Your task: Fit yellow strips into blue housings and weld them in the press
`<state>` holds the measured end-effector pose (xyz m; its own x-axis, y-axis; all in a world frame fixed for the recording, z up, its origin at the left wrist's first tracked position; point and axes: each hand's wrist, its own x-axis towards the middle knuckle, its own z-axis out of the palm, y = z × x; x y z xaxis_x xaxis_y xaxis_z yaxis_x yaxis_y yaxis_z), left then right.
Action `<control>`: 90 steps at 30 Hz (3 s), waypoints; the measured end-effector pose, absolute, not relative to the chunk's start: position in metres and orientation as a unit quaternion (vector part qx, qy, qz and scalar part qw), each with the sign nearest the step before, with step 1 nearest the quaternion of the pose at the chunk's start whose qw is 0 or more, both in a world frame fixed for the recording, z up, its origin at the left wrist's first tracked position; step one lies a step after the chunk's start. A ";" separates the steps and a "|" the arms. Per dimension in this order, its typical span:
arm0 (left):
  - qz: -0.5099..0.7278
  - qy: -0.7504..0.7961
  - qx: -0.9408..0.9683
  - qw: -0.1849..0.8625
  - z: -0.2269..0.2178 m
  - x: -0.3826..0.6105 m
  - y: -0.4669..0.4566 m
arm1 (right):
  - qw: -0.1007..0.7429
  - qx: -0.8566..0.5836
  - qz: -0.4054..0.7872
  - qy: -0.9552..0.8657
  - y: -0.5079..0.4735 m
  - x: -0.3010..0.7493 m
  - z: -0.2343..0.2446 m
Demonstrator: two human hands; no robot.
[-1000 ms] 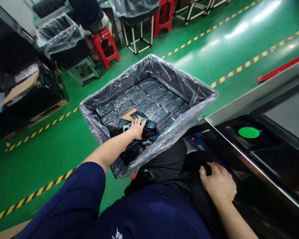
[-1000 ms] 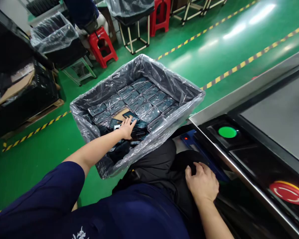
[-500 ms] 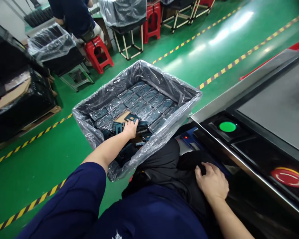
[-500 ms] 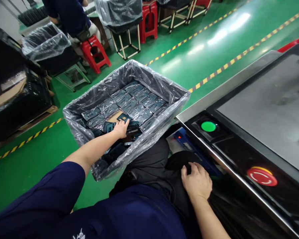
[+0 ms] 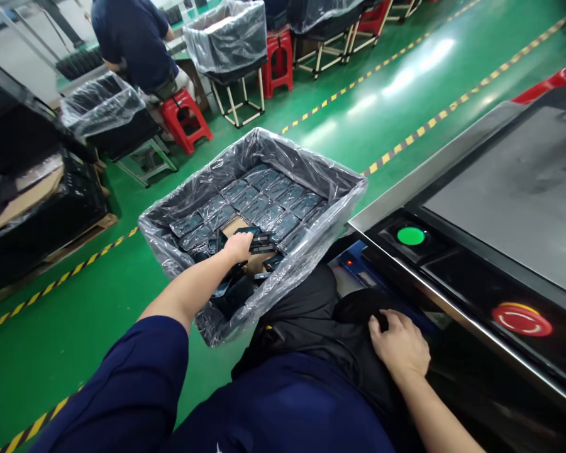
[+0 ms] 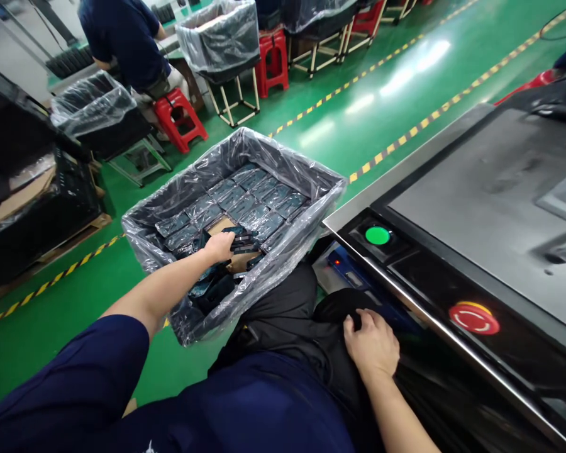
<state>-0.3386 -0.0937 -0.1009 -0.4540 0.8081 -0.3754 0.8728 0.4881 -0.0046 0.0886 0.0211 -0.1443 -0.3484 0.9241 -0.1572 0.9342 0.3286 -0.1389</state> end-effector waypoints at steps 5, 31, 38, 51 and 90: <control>-0.058 0.865 0.483 0.125 -0.064 -0.343 -0.111 | 0.029 0.572 -0.127 0.810 0.024 0.092 -0.147; 0.573 0.349 0.081 0.737 -0.084 -0.145 -0.133 | -0.212 0.328 -0.687 0.613 -0.068 0.045 -0.042; 0.534 0.306 0.104 0.782 -0.105 -0.137 -0.133 | -0.219 0.346 -0.553 0.726 -0.052 0.062 -0.046; 0.436 0.332 0.151 0.823 -0.095 -0.129 -0.130 | -0.201 0.394 -0.628 0.640 -0.017 0.059 -0.048; 0.445 0.331 0.155 0.817 -0.094 -0.139 -0.142 | -0.131 0.336 -0.775 0.520 -0.023 0.067 -0.049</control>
<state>-0.1390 -0.1416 -0.0936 0.3842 0.8309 -0.4026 -0.6254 0.5550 0.5485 0.0674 -0.0232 -0.0489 -0.7404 0.5514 -0.3844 0.1465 -0.4258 -0.8929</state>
